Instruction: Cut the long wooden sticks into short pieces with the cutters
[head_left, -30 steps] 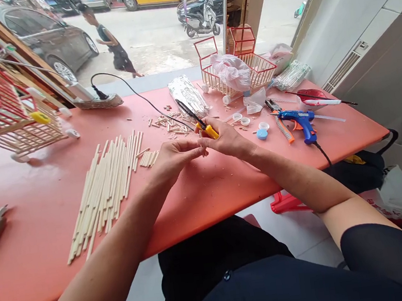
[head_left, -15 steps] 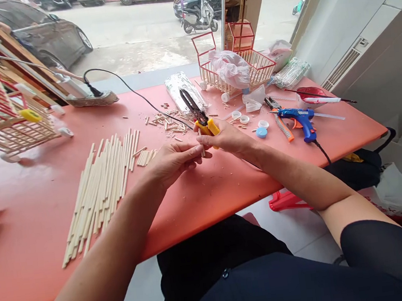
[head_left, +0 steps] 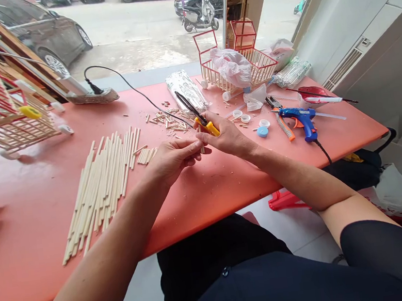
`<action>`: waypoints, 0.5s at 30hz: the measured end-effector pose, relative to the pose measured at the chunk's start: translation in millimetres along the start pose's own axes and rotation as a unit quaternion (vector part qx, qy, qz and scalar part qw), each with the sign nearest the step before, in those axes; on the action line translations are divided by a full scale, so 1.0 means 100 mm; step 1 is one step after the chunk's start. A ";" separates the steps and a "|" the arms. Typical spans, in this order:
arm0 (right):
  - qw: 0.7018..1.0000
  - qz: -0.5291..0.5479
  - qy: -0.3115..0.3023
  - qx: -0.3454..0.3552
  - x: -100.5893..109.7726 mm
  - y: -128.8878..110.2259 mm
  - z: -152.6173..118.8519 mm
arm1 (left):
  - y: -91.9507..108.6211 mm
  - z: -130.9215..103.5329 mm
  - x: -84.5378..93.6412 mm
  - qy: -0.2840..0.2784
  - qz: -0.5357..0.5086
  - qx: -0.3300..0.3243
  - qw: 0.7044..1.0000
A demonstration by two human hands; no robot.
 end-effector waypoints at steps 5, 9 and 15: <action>1.000 0.006 0.002 0.004 0.00 0.01 0.00 | -0.01 0.01 0.00 -0.006 -0.012 0.003 1.000; 1.000 0.011 0.002 0.006 -0.02 0.02 0.00 | 0.01 0.01 -0.01 -0.011 -0.009 0.001 1.000; 1.000 0.002 -0.007 0.000 0.03 0.03 0.02 | 0.13 -0.03 -0.06 -0.027 0.027 -0.056 0.998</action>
Point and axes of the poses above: each hand's wrist, its own z-axis towards the middle knuckle, its own x-axis out of the back of the hand, y = z × x, the point moved 5 cm from there along z, towards the middle knuckle, and after that the axes turned 8 degrees about -z, right-handed, at the moved point
